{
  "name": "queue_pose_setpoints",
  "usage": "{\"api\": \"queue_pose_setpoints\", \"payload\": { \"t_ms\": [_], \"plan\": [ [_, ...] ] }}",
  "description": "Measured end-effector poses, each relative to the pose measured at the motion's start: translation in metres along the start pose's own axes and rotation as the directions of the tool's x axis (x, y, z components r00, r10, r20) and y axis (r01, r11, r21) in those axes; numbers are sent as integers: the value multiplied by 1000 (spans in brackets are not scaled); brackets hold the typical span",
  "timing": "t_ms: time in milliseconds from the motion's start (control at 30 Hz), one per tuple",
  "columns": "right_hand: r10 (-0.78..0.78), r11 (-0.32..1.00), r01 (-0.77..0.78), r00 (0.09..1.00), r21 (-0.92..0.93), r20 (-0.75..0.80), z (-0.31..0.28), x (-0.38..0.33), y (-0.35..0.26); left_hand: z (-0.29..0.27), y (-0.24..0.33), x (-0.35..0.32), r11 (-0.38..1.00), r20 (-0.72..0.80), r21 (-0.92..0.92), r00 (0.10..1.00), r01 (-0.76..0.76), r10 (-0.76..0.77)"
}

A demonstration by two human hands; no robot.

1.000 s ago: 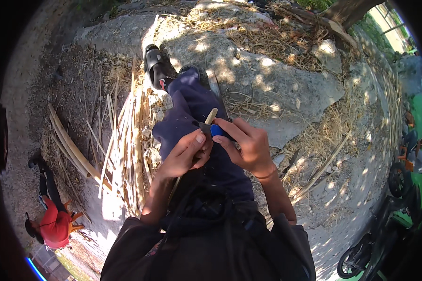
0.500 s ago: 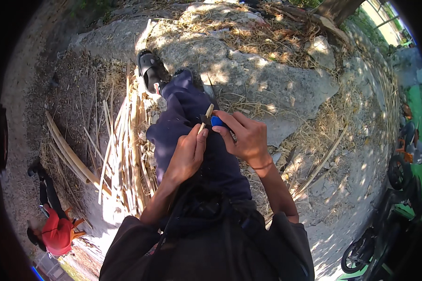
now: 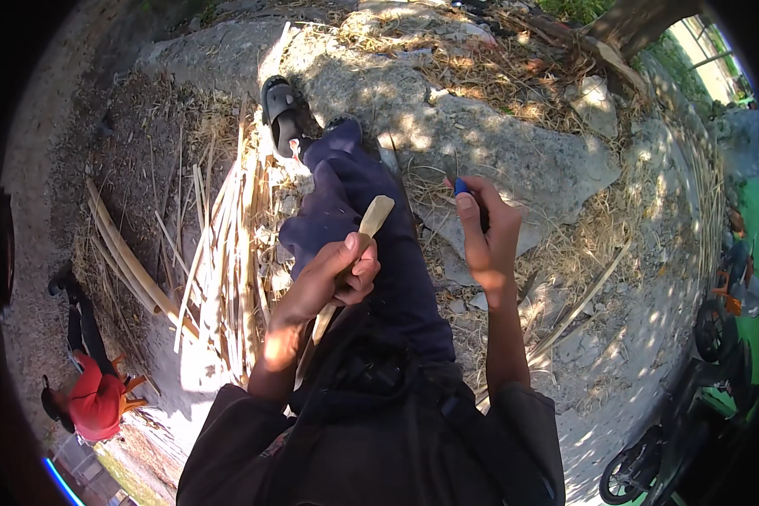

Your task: The person carves and shapes a bamboo stick by shaving along its length and whittling its edges with a utility knife.

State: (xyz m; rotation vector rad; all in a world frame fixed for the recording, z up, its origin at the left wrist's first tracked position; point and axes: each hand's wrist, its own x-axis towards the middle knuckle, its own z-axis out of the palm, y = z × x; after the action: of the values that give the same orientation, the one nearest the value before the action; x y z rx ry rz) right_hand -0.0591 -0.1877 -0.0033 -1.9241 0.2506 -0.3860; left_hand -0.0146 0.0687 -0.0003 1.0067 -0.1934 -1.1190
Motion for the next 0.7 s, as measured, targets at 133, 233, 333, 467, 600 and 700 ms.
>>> {"api": "queue_pose_setpoints", "payload": {
  "t_ms": [133,233,333,467,600,700],
  "plan": [
    [-216,967,217,976,-134,23,26,-10,-31,-1,0,-4,998,20,-65,1000,-5,7],
    [-339,911,364,929,-196,150,29,-10,-38,1,2,-7,998,-8,-61,1000,7,-7],
    [-360,888,401,911,-227,202,35,-10,-38,-2,-5,-7,997,-3,-74,1000,-3,3],
    [-388,823,462,882,-331,266,35,-11,-40,6,-11,-6,999,-117,33,992,-39,42],
    [-321,876,389,911,-285,260,33,-11,-40,15,-18,0,841,-217,498,908,-212,357],
    [-343,869,399,912,-291,225,33,-10,-29,21,-17,6,697,-225,686,852,-206,473]
  ]
}}
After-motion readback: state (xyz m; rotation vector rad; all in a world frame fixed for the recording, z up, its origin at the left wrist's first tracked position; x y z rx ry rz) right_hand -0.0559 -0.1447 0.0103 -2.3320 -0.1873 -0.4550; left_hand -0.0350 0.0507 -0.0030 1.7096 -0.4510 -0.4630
